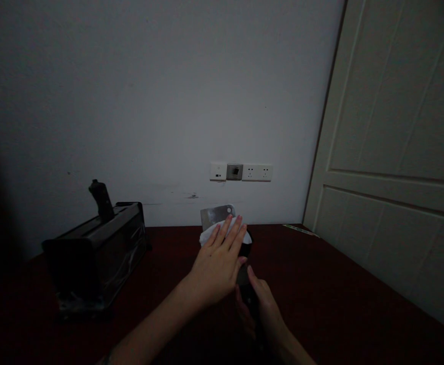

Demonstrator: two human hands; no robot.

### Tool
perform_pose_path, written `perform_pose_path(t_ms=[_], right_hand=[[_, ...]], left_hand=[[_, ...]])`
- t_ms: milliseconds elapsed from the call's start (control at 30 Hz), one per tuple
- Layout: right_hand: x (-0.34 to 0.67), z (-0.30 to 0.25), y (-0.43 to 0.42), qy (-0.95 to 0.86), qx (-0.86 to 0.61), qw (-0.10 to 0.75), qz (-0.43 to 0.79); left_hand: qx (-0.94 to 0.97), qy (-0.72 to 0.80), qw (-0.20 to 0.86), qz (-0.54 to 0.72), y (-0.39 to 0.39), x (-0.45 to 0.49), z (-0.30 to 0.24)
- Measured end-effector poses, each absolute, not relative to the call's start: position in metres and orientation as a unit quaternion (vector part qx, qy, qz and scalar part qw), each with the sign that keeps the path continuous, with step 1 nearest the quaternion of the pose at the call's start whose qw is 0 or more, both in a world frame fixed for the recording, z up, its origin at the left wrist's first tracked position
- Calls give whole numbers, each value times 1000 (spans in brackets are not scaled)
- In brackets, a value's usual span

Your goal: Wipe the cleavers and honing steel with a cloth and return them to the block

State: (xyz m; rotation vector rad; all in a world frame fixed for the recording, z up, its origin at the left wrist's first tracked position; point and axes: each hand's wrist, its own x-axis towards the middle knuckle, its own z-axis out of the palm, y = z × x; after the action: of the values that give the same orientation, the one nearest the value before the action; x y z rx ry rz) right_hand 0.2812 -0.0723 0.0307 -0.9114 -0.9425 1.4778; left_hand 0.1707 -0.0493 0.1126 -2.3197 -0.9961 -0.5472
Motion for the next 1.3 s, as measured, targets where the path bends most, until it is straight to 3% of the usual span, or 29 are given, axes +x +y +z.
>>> perform_pose_path(t_ms=[233, 633, 1067, 1300], right_hand=[[272, 21, -72, -391, -428, 474, 663], [281, 42, -81, -365, -365, 567, 642], [266, 27, -82, -359, -399, 488, 688], [268, 26, -83, -362, -406, 456, 705]], left_hand=[[-824, -430, 266, -257, -16, 134, 133], [-877, -342, 275, -196, -61, 178, 109], [-824, -417, 285, -255, -15, 133, 131], [-836, -424, 217, -273, -5, 120, 140]])
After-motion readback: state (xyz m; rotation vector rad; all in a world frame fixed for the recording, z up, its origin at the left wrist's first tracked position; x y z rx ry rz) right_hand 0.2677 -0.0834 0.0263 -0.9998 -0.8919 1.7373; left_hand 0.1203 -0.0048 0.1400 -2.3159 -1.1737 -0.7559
